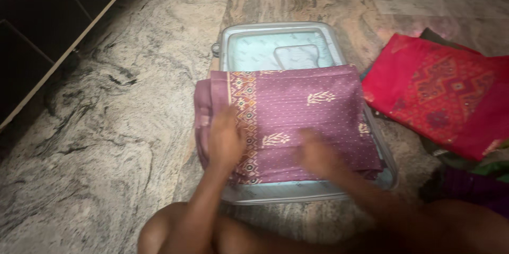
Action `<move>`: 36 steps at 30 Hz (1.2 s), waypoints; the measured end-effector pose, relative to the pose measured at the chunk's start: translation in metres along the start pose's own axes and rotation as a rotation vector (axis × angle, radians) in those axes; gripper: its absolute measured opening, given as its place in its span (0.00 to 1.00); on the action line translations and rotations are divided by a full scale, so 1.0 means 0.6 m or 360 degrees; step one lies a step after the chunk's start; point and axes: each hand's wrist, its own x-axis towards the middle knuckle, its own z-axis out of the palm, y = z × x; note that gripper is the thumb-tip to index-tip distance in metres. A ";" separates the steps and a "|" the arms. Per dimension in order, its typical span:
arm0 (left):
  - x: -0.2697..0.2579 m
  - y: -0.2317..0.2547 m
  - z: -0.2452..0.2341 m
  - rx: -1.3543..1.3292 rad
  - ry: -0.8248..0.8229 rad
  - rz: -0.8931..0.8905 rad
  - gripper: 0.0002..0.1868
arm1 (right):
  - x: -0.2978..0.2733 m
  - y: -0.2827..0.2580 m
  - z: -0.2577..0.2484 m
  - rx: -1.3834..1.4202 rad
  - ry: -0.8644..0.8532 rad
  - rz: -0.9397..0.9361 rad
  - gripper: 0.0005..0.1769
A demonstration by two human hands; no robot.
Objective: The person opens a light blue suitcase and folds a purple patterned cloth, placing it inside. They then fold a red patterned cloth and place it on top of the purple one in the suitcase.
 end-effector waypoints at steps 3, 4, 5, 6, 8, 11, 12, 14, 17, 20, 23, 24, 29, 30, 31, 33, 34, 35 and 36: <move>-0.024 0.042 0.024 -0.0244 -0.0303 0.0232 0.26 | -0.016 0.150 -0.042 -0.0242 0.0123 0.0545 0.35; -0.032 0.058 0.034 -0.0316 -0.0418 0.0296 0.25 | -0.027 0.191 -0.059 -0.0279 0.0103 0.0780 0.39; -0.037 0.074 0.047 -0.0350 -0.0538 0.0316 0.25 | -0.030 0.212 -0.060 -0.0217 0.0111 0.0840 0.36; -0.038 0.089 0.060 -0.0378 -0.0654 0.0334 0.26 | -0.023 0.225 -0.059 -0.0152 0.0120 0.0893 0.32; -0.035 0.119 0.086 -0.0455 -0.0821 0.0301 0.28 | -0.023 0.243 -0.069 -0.0061 0.0118 0.1021 0.27; -0.029 0.175 0.133 -0.0608 -0.1023 0.0017 0.33 | -0.015 0.228 -0.070 -0.0106 0.0082 0.1104 0.24; -0.019 0.195 0.155 -0.0662 -0.1116 -0.0170 0.34 | -0.010 0.218 -0.068 -0.0142 0.0067 0.1111 0.24; -0.005 0.224 0.203 -0.0761 -0.1191 -0.0397 0.35 | -0.001 0.205 -0.066 -0.0222 0.0053 0.1127 0.22; 0.024 0.251 0.290 -0.0817 -0.1151 -0.0521 0.35 | 0.007 0.196 -0.059 -0.0368 0.0030 0.1133 0.20; 0.052 0.270 0.355 -0.0752 -0.1124 -0.0622 0.32 | 0.012 0.196 -0.053 -0.0452 -0.0002 0.1147 0.18; 0.081 0.295 0.389 -0.0805 -0.1122 -0.0696 0.30 | 0.019 0.197 -0.056 -0.0493 0.0009 0.1095 0.19; 0.091 0.303 0.397 -0.0826 -0.1146 -0.0734 0.30 | 0.021 0.193 -0.057 -0.0567 0.0059 0.1032 0.20; 0.133 0.316 0.427 -0.0843 -0.1148 -0.0823 0.31 | 0.036 0.173 -0.069 0.0243 0.0119 0.0941 0.31; 0.143 0.308 0.430 -0.0700 -0.1179 -0.0850 0.32 | 0.038 0.171 -0.064 0.0253 0.0151 0.0866 0.31; 0.149 0.302 0.433 -0.0558 -0.1208 -0.0876 0.33 | 0.040 0.172 -0.059 0.0263 0.0184 0.0791 0.32; 0.151 0.294 0.440 -0.0967 -0.1300 -0.1036 0.32 | 0.047 0.183 -0.055 0.0282 0.0173 0.0971 0.29; 0.150 0.286 0.440 -0.1170 -0.1337 -0.1118 0.32 | 0.050 0.187 -0.053 0.0294 0.0163 0.1057 0.27; 0.147 0.276 0.438 -0.1063 -0.1269 -0.0955 0.31 | 0.048 0.195 -0.055 0.0256 0.0165 0.1084 0.32; 0.145 0.261 0.429 -0.0953 -0.1188 -0.0798 0.29 | 0.046 0.204 -0.062 0.0215 0.0167 0.1097 0.38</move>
